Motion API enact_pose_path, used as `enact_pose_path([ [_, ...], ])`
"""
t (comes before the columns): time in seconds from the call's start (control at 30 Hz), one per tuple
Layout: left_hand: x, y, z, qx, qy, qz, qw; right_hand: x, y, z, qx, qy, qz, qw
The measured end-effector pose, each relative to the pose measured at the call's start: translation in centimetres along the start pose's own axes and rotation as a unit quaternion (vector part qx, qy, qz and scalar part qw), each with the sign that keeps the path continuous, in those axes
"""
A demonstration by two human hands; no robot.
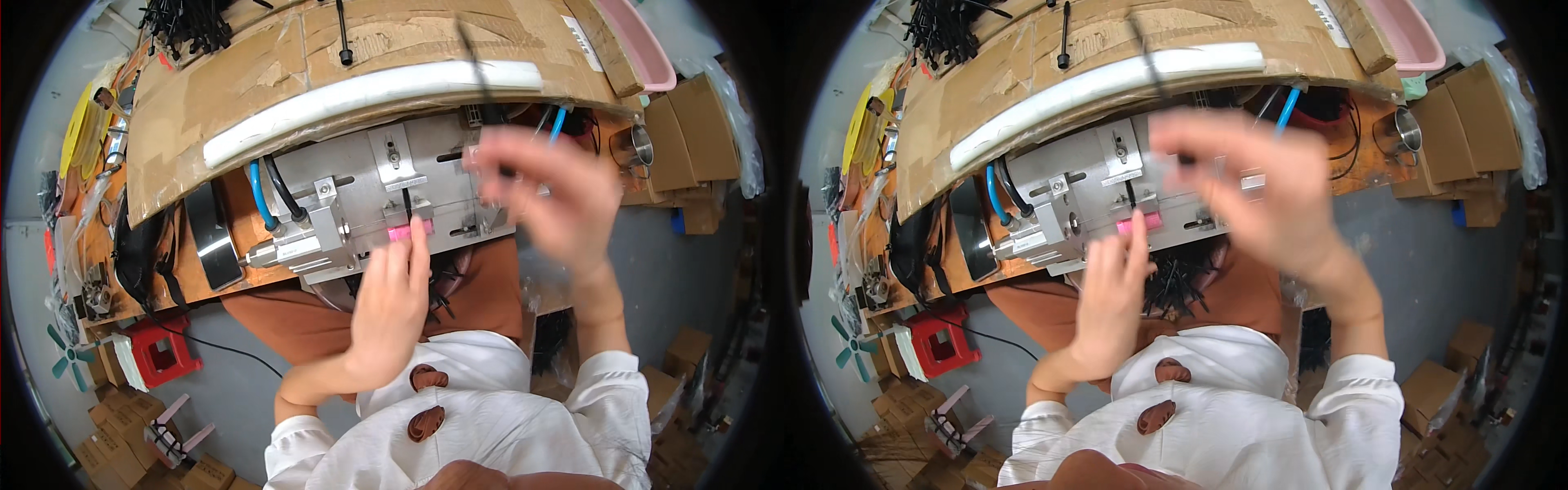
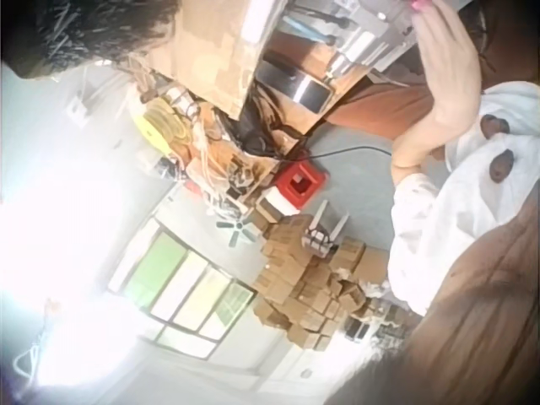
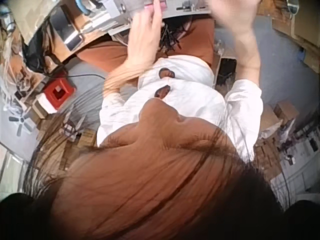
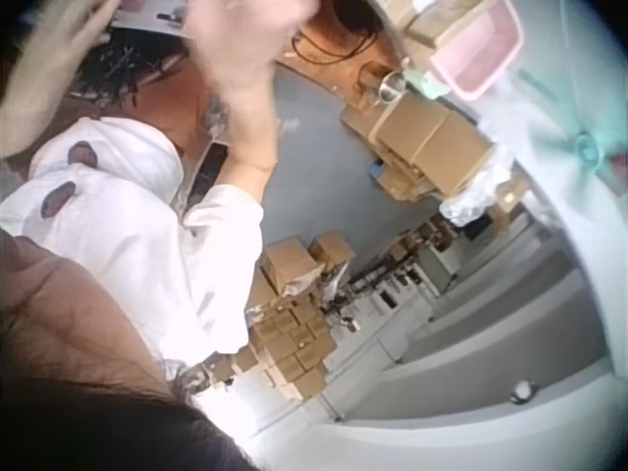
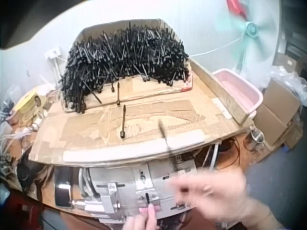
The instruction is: The person picks up a black plastic tie from a cardboard box, places it into a machine, and presses a lever. They then remove the processed tie and drop it into a container below the table, repeating the process several times.
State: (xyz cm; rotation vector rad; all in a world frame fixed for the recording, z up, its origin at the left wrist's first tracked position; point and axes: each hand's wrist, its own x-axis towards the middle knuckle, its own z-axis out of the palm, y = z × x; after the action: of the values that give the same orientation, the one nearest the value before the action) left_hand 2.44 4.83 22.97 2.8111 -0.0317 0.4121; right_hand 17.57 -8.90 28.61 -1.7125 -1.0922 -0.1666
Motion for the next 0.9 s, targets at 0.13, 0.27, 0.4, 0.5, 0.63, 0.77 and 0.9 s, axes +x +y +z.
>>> enact_pose_path([
  [0.13,9.0,-2.9,-5.5,0.016,0.165,0.037,0.986,-9.1,-0.6,4.7,-0.125,-0.018,-0.024,0.992],
  [0.27,15.2,-9.2,-6.0,0.012,0.199,0.084,0.976,-10.6,-0.3,8.0,-0.143,-0.054,0.019,0.988],
  [0.4,15.4,-9.5,-7.6,-0.104,0.021,0.044,0.993,-10.3,0.3,9.0,-0.14,-0.04,0.019,0.989],
  [0.5,12.8,-8.1,-7.9,-0.145,0.041,0.015,0.988,-9.4,-0.8,7.5,-0.189,-0.128,0.045,0.973],
  [0.63,6.4,-3.8,-5.7,-0.09,0.197,-0.015,0.976,-2.0,-1.1,4.1,-0.298,-0.082,-0.1,0.946],
  [0.77,-1.1,-0.4,-2.6,-0.099,0.097,-0.054,0.989,13.1,3.0,7.4,-0.365,0.017,-0.151,0.919],
  [0.9,-1.8,1.4,1.1,-0.025,0.04,-0.011,0.999,21.3,9.3,8.4,-0.405,-0.007,-0.173,0.898],
])
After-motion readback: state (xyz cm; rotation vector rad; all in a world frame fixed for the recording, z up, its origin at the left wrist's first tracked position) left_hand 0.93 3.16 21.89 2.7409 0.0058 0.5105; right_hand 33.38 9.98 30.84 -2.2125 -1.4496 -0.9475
